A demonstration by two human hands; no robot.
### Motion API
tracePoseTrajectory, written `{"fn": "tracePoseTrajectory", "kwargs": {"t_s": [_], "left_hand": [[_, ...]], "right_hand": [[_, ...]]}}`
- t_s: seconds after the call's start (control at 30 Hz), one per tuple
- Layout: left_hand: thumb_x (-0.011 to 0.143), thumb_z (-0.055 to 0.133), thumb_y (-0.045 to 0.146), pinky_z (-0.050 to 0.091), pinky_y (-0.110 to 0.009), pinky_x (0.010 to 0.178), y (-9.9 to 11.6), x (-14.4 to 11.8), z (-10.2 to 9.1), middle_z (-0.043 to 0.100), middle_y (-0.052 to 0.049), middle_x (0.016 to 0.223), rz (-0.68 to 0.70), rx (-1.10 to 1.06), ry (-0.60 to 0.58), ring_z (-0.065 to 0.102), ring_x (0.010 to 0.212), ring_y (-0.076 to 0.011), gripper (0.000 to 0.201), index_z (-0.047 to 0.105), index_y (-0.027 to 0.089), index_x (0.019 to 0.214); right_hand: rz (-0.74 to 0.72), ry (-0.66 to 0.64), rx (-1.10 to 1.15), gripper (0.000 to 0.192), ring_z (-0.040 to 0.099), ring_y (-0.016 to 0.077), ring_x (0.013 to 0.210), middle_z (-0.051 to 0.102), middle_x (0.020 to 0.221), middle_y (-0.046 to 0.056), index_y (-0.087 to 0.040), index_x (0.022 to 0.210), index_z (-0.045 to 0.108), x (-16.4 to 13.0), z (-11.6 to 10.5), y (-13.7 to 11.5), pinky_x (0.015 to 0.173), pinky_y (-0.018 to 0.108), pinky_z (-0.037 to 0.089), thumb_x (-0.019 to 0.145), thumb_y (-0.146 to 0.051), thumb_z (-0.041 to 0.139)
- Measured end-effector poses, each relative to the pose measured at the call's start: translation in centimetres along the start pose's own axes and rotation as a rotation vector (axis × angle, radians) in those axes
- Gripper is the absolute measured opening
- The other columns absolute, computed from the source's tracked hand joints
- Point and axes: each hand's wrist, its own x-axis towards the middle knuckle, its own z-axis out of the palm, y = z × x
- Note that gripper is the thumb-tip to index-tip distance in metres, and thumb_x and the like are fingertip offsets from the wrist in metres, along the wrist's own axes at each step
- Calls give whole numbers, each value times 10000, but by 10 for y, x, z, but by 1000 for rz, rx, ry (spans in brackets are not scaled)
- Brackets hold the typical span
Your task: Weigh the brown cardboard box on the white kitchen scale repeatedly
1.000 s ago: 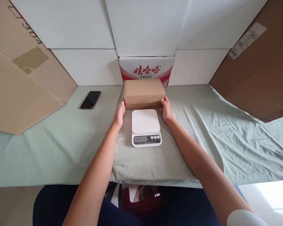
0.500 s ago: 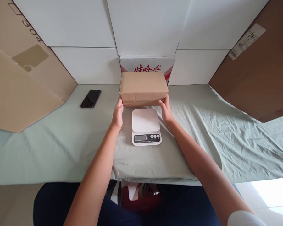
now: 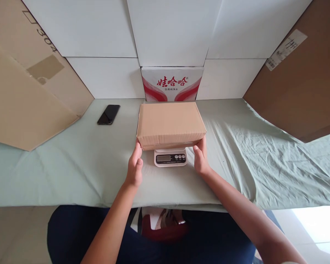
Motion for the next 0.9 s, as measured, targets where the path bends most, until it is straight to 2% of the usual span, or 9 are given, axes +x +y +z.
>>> {"fn": "tracePoseTrajectory", "kwargs": {"t_s": [0.13, 0.33, 0.47, 0.63, 0.9], "left_hand": [[955, 491, 696, 207, -483, 1326, 1, 1, 0, 294, -108, 1729, -42, -1, 14, 237, 1610, -340, 820, 365, 249, 1632], [987, 454, 666, 209, -464, 1328, 6, 3, 2, 307, -98, 1726, -8, -16, 0, 251, 1610, -317, 774, 357, 252, 1634], [973, 476, 677, 219, -477, 1325, 8, 5, 3, 300, -105, 1729, -19, -25, 5, 244, 1611, -329, 802, 352, 245, 1637], [946, 490, 708, 217, -487, 1324, 10, 6, 5, 308, -110, 1727, -39, -20, 2, 236, 1613, -339, 841, 363, 240, 1633], [933, 496, 725, 220, -477, 1322, 15, 6, 6, 336, -116, 1716, -54, -3, 6, 244, 1611, -333, 854, 388, 232, 1622]], "right_hand": [[30, 6, -9, 602, 549, 294, 1357, 560, 1480, 76, -349, 1490, 434, -2, 0, -3, 1185, 524, 450, 952, -606, 521], [48, 23, -41, 613, 546, 306, 1341, 602, 1384, 91, -336, 1477, 445, -4, 2, -5, 1166, 540, 457, 943, -624, 531], [56, 31, -66, 608, 576, 301, 1280, 567, 1433, 84, -346, 1476, 445, -5, 3, -7, 1135, 532, 476, 943, -631, 519], [34, 27, -72, 645, 546, 312, 1314, 555, 1447, 95, -338, 1510, 404, -3, 2, -5, 1146, 529, 467, 940, -622, 510], [21, 36, -105, 629, 551, 315, 1283, 601, 1332, 92, -340, 1494, 405, -2, 3, -5, 1128, 530, 478, 941, -627, 490]]}}
